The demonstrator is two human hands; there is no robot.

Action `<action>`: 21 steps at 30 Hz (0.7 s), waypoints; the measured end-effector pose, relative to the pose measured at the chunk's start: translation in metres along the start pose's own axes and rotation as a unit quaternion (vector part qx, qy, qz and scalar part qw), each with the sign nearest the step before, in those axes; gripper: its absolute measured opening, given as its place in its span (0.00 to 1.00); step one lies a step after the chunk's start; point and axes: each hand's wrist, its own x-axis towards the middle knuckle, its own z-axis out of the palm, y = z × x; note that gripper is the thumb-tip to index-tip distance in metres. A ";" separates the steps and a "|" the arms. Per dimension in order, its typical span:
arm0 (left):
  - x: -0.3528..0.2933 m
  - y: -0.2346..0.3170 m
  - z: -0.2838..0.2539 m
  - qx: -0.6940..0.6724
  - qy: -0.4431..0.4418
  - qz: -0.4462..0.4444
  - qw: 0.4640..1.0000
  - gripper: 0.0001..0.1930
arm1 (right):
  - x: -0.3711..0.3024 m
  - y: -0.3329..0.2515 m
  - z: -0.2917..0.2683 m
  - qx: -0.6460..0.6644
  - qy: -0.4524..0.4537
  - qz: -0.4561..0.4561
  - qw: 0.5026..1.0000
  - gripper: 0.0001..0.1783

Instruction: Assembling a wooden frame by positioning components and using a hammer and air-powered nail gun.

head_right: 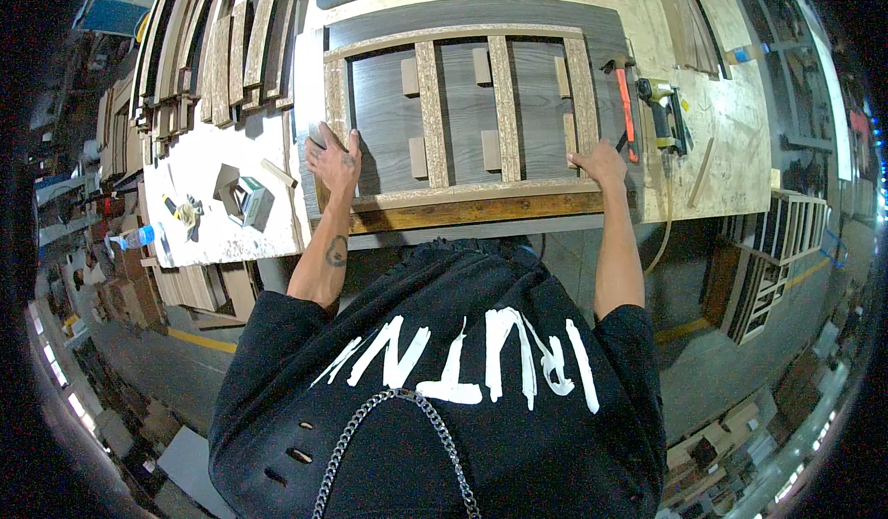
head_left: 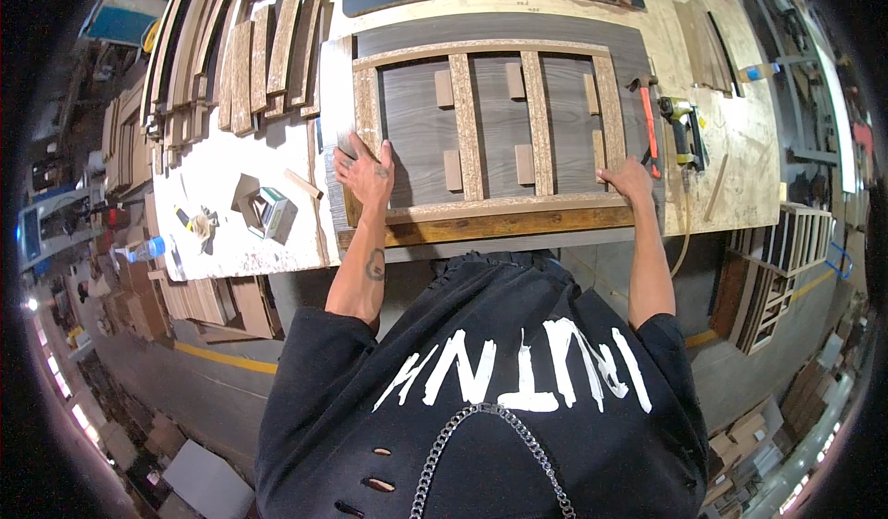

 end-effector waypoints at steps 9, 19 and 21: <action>0.000 0.003 -0.002 0.002 -0.010 -0.005 1.000 0.40 | 0.003 0.005 0.005 0.003 0.007 0.001 1.000 0.52; -0.001 0.001 0.001 0.006 -0.011 -0.005 1.000 0.40 | 0.000 0.004 0.004 0.003 0.016 -0.001 1.000 0.50; 0.001 0.000 0.003 0.005 -0.010 -0.003 1.000 0.40 | 0.000 0.004 0.004 0.008 0.020 -0.002 1.000 0.49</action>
